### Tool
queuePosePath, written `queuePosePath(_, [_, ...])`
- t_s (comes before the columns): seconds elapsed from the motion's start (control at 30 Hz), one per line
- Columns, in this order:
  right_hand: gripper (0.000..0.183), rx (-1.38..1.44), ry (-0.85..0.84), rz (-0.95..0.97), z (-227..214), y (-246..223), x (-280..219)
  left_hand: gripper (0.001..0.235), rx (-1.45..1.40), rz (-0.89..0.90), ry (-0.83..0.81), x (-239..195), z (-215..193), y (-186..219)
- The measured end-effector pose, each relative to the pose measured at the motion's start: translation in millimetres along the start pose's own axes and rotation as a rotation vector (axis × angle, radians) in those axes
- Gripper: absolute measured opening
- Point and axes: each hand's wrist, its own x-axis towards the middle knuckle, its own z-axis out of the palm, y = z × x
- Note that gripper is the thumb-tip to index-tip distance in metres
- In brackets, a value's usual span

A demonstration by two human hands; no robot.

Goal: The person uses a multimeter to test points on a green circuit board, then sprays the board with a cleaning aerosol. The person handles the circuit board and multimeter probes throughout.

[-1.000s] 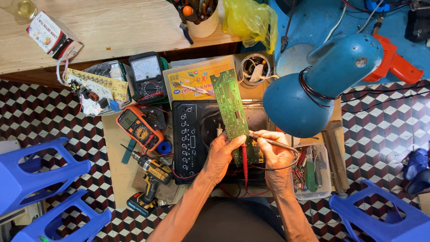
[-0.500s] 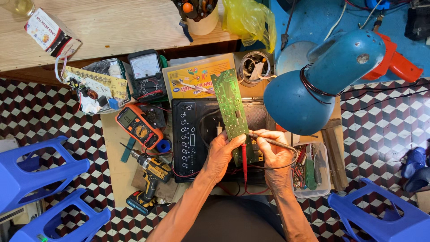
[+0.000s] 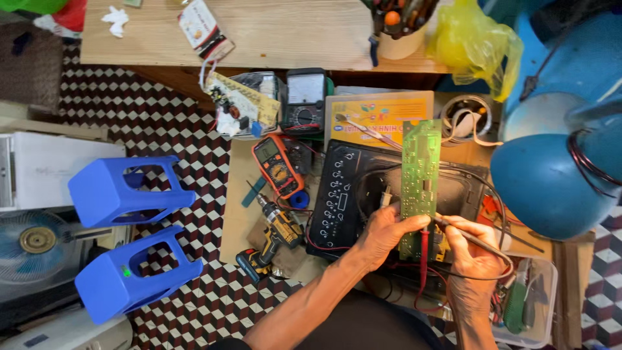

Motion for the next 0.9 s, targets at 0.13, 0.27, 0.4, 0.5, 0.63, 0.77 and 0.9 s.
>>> queuePosePath(0.13, [0.013, -0.014, 0.0, 0.033, -1, 8, -3, 0.029, 0.059, -0.004, 0.027, -1, -7, -7])
queuePosePath(0.27, [0.012, 0.012, -0.014, 0.044, 1, 10, -7, 0.03, 0.089, 0.015, 0.039, -2, -12, -10])
queuePosePath(0.4, [0.012, 0.167, 0.006, 0.096, 2, 5, -9, 0.031, 0.163, -0.01, 0.042, -1, -8, -11])
queuePosePath(0.5, [0.012, 0.254, 0.016, 0.119, 5, 4, -6, 0.032, 0.144, -0.008, 0.06, -4, -9, -5])
queuePosePath(0.63, [0.02, -0.253, 0.02, -0.135, -19, -3, -20, 0.031, 0.031, -0.014, 0.069, -5, -8, -7])
queuePosePath(0.77, [0.019, -0.421, 0.026, 0.029, -20, -8, -34, 0.031, -0.017, -0.049, 0.088, -6, -11, -5])
queuePosePath(0.9, [0.028, -0.749, -0.083, -0.064, -5, -4, -47, 0.031, -0.006, -0.066, 0.128, -7, -11, -6])
